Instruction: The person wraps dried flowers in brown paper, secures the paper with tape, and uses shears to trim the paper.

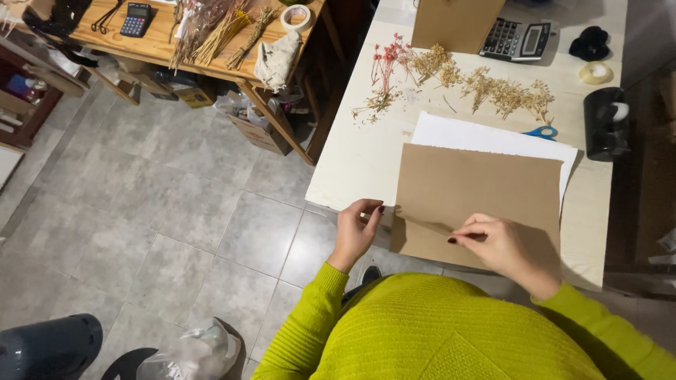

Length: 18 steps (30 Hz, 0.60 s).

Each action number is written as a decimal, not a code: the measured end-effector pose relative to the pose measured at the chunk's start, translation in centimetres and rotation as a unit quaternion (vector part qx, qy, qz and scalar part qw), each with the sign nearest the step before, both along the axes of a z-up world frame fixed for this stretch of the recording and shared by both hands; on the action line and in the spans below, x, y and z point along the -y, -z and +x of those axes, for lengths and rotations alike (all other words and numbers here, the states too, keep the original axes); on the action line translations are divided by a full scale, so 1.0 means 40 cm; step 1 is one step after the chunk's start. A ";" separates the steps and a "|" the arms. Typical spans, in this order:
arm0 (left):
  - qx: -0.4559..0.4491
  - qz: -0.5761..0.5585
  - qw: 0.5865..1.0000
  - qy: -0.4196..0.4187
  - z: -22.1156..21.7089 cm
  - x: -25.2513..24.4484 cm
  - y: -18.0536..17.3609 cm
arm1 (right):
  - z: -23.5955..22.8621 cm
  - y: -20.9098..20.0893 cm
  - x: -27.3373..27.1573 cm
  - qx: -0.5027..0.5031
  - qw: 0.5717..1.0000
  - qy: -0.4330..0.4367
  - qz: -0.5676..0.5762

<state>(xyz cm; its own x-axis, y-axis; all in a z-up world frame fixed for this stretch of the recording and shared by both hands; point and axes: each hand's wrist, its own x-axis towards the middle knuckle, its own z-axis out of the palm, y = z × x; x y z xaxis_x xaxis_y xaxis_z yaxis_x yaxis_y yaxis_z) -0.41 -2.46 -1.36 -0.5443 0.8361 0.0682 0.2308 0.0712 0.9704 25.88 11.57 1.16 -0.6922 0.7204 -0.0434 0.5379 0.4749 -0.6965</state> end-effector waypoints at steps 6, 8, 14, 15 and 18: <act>-0.007 0.024 1.000 0.005 -0.019 0.004 0.010 | 0.021 0.053 -0.054 -0.083 0.994 0.030 -0.060; -0.017 0.028 0.999 0.003 -0.015 -0.001 0.010 | 0.021 0.046 -0.070 -0.083 0.994 0.057 -0.045; -0.143 0.062 0.988 0.009 0.000 -0.054 -0.027 | 0.008 -0.104 -0.232 -0.096 0.989 0.045 0.099; -0.200 0.064 0.977 0.028 0.006 -0.070 -0.030 | 0.010 -0.139 -0.275 -0.098 0.985 0.022 0.141; -0.339 0.061 0.933 0.103 -0.001 -0.182 0.020 | -0.034 -0.209 -0.439 -0.092 0.975 -0.005 0.201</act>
